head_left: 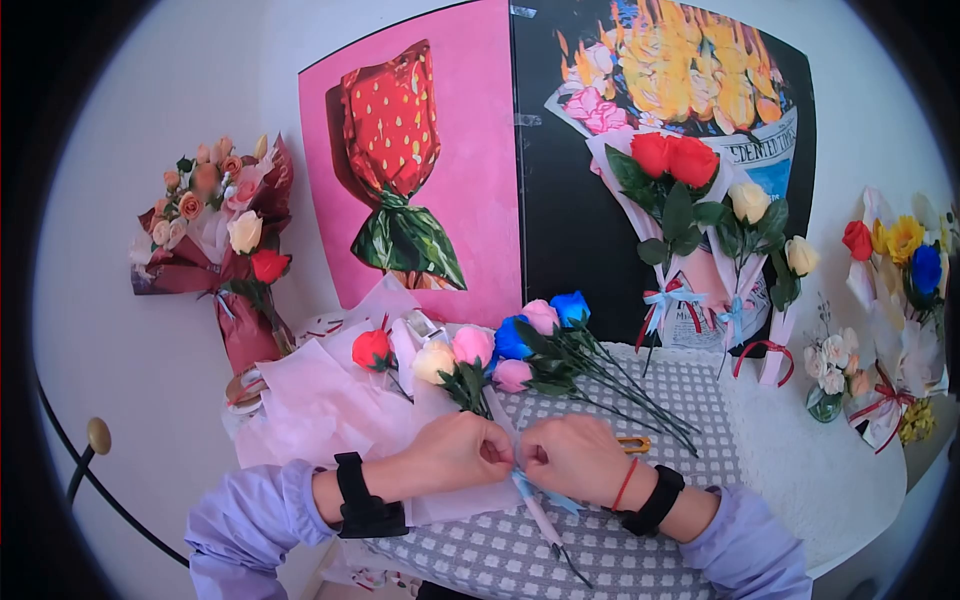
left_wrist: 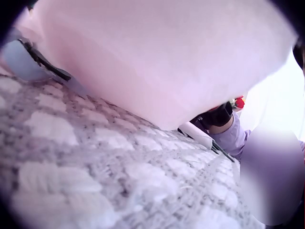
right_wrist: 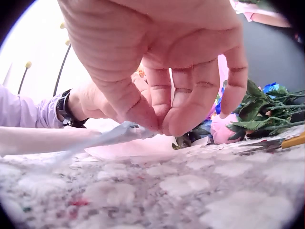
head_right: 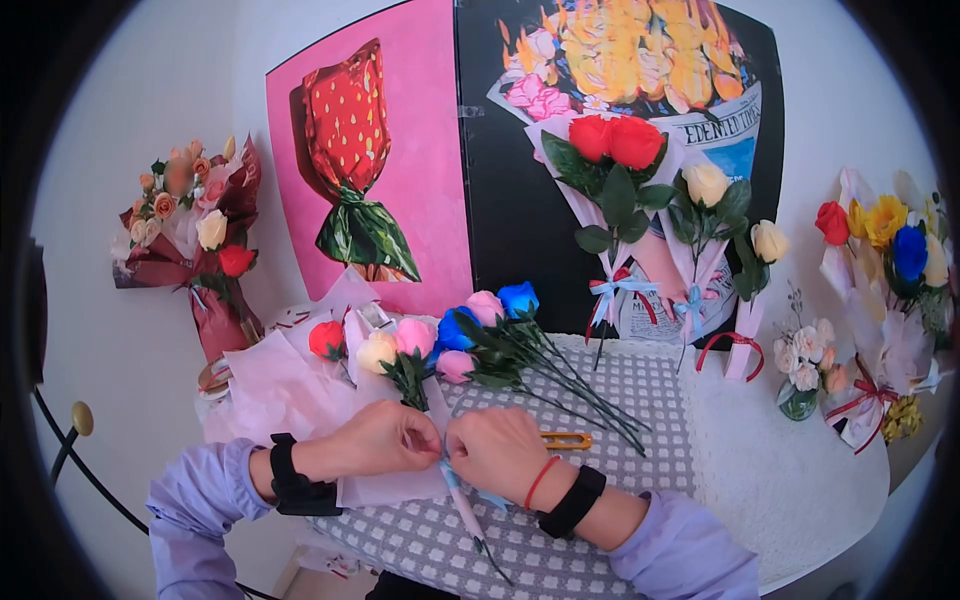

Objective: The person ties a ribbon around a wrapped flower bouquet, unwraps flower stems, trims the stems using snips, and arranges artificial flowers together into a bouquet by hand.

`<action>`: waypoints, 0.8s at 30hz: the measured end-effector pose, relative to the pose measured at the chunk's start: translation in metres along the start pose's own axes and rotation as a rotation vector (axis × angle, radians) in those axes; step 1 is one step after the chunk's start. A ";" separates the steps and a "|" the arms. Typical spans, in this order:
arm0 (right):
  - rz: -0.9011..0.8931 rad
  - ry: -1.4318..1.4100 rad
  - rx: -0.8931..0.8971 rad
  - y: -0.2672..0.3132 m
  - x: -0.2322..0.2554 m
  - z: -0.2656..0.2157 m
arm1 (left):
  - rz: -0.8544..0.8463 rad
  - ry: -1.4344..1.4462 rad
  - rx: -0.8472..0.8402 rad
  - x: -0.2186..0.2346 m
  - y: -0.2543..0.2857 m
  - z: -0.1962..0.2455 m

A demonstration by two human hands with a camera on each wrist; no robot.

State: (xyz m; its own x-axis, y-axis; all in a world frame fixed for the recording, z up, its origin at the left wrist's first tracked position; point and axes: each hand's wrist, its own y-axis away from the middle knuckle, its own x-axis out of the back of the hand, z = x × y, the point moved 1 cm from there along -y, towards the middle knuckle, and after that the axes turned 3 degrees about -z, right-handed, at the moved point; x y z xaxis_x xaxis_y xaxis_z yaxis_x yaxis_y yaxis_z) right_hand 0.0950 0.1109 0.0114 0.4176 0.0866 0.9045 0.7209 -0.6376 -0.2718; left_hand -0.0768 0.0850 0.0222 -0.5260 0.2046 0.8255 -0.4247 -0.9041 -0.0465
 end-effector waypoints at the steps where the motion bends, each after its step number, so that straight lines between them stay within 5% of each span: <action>1: 0.043 -0.036 0.002 0.000 0.001 0.000 | -0.004 -0.008 0.002 0.000 0.000 -0.002; 9: -0.012 -0.132 0.034 -0.004 0.002 0.004 | 0.011 0.335 -0.110 -0.004 0.003 -0.015; 13: -0.007 -0.123 0.045 -0.004 0.003 0.003 | 0.022 0.489 -0.025 0.006 0.002 -0.006; 18: 0.000 -0.223 0.072 -0.005 0.002 0.006 | 0.006 0.061 -0.062 0.005 0.005 -0.003; 24: -0.001 0.003 0.134 -0.004 -0.009 0.003 | -0.004 -0.131 0.028 0.000 0.005 0.007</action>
State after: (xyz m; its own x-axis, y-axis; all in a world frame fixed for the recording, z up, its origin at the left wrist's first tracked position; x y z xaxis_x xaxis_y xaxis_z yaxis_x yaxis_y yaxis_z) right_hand 0.0899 0.1151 0.0032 0.4152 0.0851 0.9057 0.7891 -0.5290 -0.3120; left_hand -0.0740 0.0777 0.0254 -0.4223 0.1592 0.8924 -0.4047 -0.9140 -0.0285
